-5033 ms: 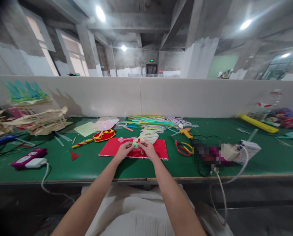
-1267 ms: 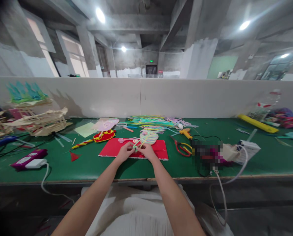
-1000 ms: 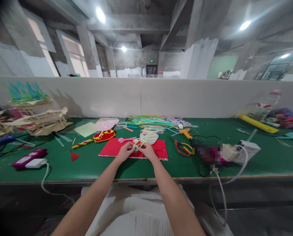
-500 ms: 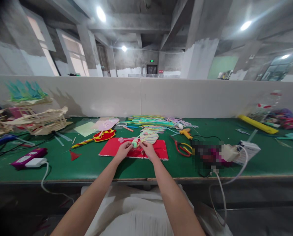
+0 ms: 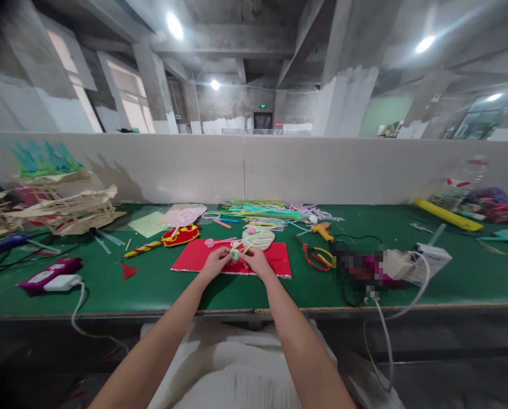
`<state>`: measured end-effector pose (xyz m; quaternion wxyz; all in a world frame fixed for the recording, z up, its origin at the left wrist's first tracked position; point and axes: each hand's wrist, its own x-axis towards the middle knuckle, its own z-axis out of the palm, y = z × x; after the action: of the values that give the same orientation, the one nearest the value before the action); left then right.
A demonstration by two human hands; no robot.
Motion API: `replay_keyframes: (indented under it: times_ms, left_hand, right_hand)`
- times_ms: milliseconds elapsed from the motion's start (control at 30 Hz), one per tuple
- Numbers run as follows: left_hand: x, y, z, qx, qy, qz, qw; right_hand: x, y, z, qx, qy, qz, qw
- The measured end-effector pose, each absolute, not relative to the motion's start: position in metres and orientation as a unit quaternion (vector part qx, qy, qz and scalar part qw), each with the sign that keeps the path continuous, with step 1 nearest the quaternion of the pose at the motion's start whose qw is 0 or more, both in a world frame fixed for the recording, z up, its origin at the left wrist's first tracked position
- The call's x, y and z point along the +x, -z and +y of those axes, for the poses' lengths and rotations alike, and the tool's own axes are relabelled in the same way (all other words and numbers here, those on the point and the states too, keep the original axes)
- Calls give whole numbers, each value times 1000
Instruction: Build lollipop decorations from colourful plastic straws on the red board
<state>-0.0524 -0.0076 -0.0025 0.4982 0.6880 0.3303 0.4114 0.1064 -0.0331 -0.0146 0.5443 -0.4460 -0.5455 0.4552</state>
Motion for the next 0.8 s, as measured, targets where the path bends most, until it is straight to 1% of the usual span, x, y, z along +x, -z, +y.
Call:
replay_keyframes:
  times_ms: [233, 367, 500, 667, 800]
  left_hand:
    - [-52, 7, -3, 719, -408, 332, 454]
    - [-53, 8, -1, 700, -408, 333, 482]
    - [-53, 7, -2, 687, -400, 332, 508]
    - [-53, 6, -6, 704, -365, 333, 511]
    - [-53, 5, -7, 704, -356, 330, 518]
  right_hand:
    - [107, 15, -32, -441, -459, -542, 549]
    - [108, 15, -32, -446, -457, -535, 553]
    - [107, 14, -31, -444, -468, -497, 581]
    - [108, 12, -30, -416, -505, -442, 614]
    - [109, 9, -31, -399, -512, -408, 642]
